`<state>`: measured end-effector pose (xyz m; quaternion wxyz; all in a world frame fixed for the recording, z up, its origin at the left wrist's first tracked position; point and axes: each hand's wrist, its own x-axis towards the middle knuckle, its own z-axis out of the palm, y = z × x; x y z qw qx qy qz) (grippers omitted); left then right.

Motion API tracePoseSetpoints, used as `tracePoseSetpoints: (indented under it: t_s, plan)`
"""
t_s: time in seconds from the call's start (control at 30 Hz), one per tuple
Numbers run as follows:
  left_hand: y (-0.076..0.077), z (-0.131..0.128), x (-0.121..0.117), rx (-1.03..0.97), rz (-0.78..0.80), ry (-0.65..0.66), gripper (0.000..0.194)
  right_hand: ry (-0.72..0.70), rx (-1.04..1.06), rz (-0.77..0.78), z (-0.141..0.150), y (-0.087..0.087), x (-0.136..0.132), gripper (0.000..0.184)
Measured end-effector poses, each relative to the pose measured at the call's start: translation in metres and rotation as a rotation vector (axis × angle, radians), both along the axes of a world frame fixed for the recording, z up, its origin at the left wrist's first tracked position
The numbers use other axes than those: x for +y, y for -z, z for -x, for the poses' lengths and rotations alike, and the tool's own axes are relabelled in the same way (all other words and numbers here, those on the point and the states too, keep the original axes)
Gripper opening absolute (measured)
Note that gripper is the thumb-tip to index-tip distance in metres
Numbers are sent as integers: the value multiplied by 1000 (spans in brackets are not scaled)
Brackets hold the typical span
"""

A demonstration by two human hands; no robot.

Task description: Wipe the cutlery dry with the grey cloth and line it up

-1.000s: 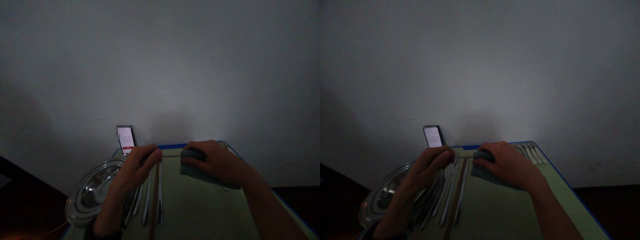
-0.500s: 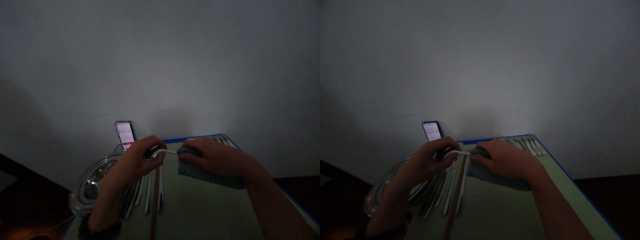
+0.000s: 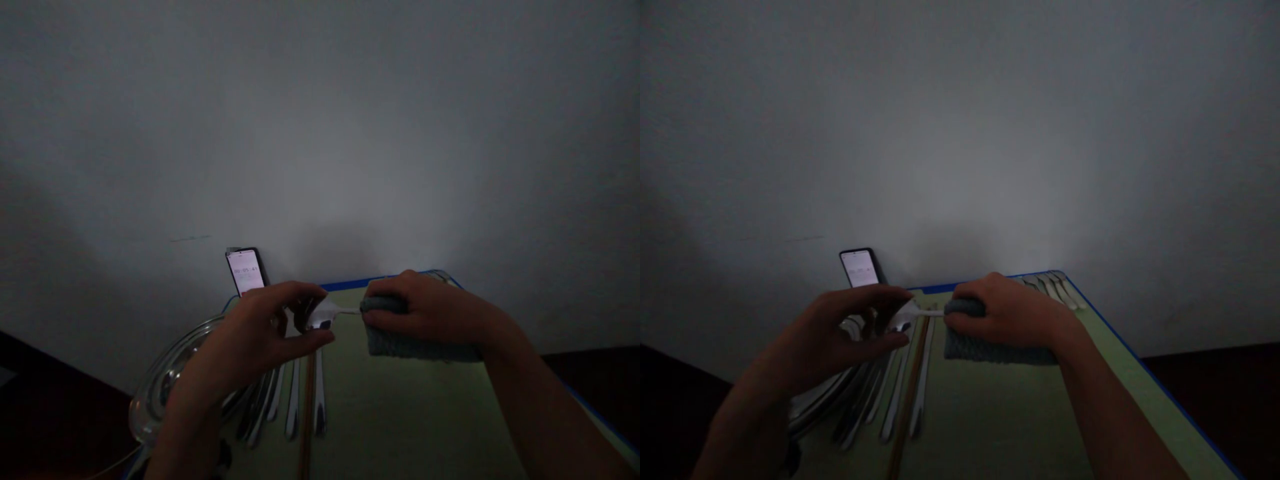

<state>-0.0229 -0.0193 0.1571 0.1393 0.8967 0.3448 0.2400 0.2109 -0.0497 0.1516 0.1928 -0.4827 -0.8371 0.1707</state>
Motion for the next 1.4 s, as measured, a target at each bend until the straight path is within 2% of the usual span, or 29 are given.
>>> tracePoseSetpoints:
  t_s: [0.27, 0.53, 0.7, 0.93, 1.03, 1.27, 1.4]
  plan:
    - [2, -11, 1, 85, 38, 6, 36, -87, 7, -56, 8, 4, 3, 30]
    - [3, -14, 1, 176, 87, 37, 25, -123, -26, -36, 13, 5, 4, 28]
    - [1, -11, 6, 152, 38, -9, 21, -58, -45, -20, 6, 6, 4, 26]
    - [14, -14, 18, 104, -90, -121, 36, 24, -55, -71, 0, 6, 2, 31]
    - [17, -22, 15, 101, -137, -108, 34, 7, -82, -78, 3, 4, 2, 34]
    - [19, -29, 12, 154, -131, -43, 35, -38, -46, -68, 15, 10, 3, 38]
    - [21, -26, 16, 137, -112, -58, 31, -48, 66, 31, 10, 11, 5, 37]
